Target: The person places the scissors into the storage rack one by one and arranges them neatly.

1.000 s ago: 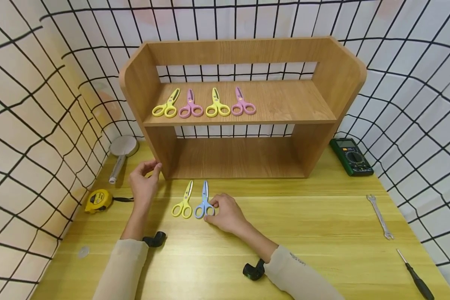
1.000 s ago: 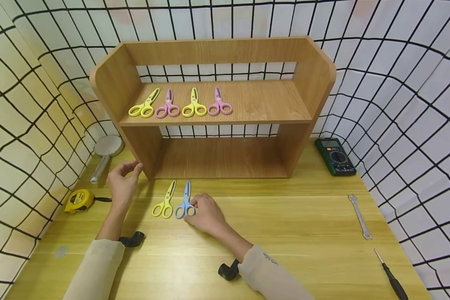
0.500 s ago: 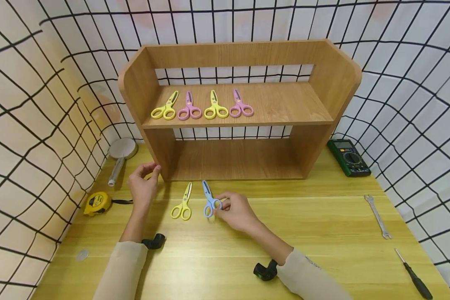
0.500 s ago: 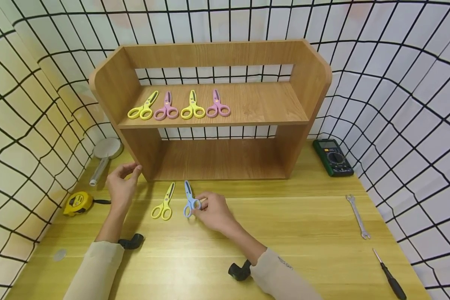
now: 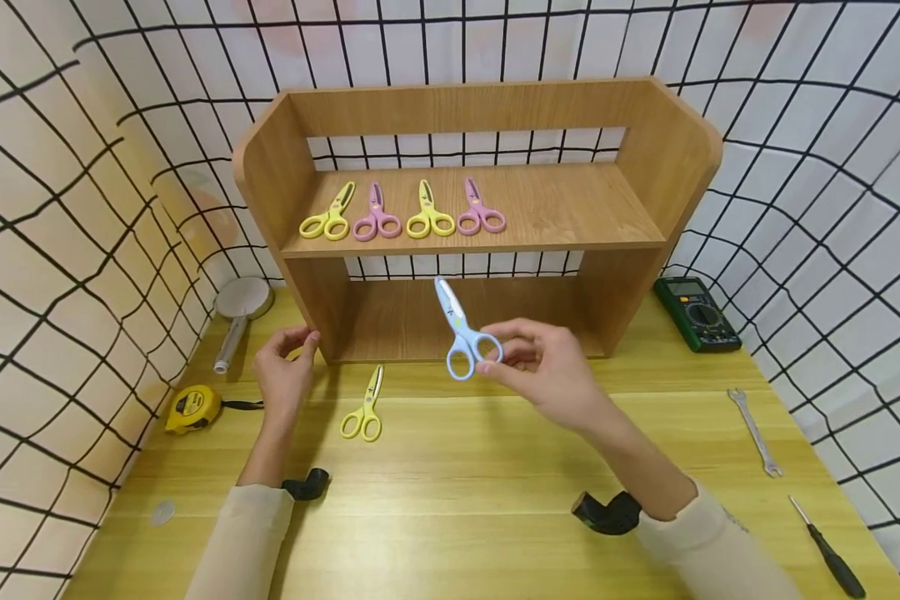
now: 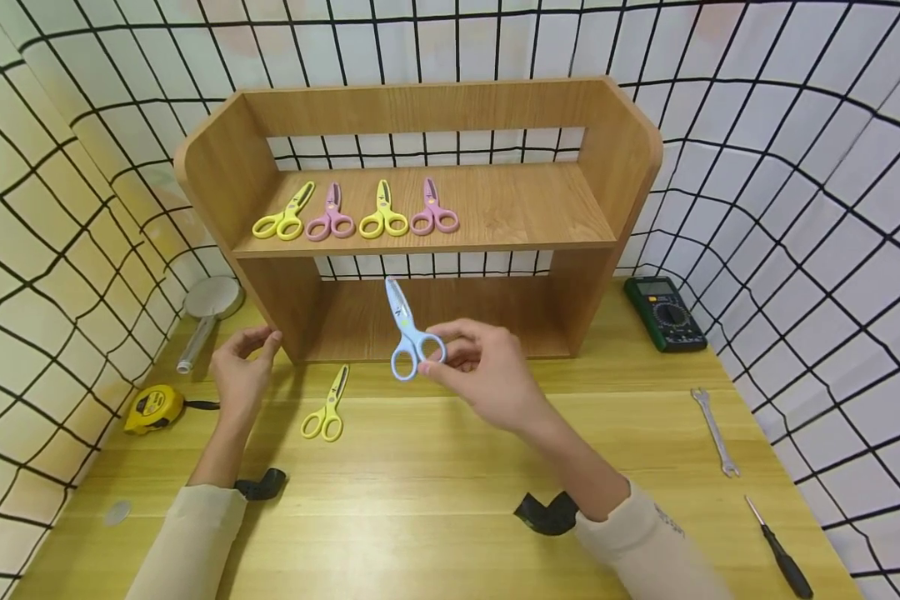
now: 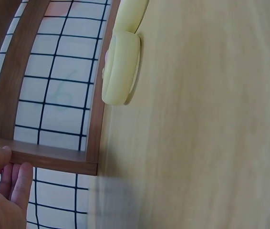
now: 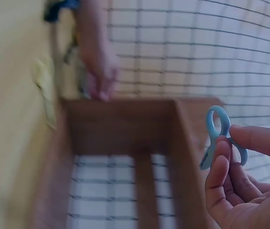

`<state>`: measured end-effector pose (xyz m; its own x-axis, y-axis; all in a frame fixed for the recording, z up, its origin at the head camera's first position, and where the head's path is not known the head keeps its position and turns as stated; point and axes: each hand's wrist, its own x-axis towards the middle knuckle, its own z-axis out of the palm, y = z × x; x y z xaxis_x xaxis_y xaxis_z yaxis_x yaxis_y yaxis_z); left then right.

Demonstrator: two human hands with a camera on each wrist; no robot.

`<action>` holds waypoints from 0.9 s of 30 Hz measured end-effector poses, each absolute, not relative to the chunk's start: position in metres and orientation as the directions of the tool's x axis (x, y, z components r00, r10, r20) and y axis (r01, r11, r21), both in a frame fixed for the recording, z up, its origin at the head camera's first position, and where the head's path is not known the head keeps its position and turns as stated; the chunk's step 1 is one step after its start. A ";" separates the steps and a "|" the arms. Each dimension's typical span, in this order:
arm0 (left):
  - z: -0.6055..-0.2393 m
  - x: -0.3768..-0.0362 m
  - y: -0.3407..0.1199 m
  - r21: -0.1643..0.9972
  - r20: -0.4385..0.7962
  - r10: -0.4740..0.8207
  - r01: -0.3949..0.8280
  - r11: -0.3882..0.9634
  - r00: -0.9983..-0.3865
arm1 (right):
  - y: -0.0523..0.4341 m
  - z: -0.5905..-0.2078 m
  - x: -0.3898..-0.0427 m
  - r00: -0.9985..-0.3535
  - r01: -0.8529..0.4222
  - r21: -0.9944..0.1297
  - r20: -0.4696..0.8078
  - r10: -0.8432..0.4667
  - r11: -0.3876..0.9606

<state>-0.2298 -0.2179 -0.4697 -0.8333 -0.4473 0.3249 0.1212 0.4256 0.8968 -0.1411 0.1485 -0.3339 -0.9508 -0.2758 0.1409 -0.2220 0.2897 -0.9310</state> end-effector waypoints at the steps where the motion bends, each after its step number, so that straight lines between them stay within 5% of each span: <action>1: -0.470 -0.230 -0.218 0.897 0.326 -0.446 0.124 0.424 -0.833 | 0.154 -0.323 -0.143 -0.953 -0.235 -0.925 0.159 -0.258 0.298; 10: -0.470 -0.230 -0.218 0.898 0.333 -0.449 0.135 0.418 -0.829 | 0.197 -0.256 -0.193 -0.976 -0.217 -0.855 0.206 -0.075 0.472; 18: -0.470 -0.230 -0.218 0.890 0.353 -0.445 0.149 0.430 -0.823 | 0.209 -0.248 -0.250 -0.984 -0.164 -0.832 0.176 -0.028 0.530; 27: -0.470 -0.230 -0.218 0.890 0.348 -0.438 0.146 0.432 -0.829 | 0.206 -0.249 -0.274 -0.993 -0.105 -0.815 0.112 -0.022 0.570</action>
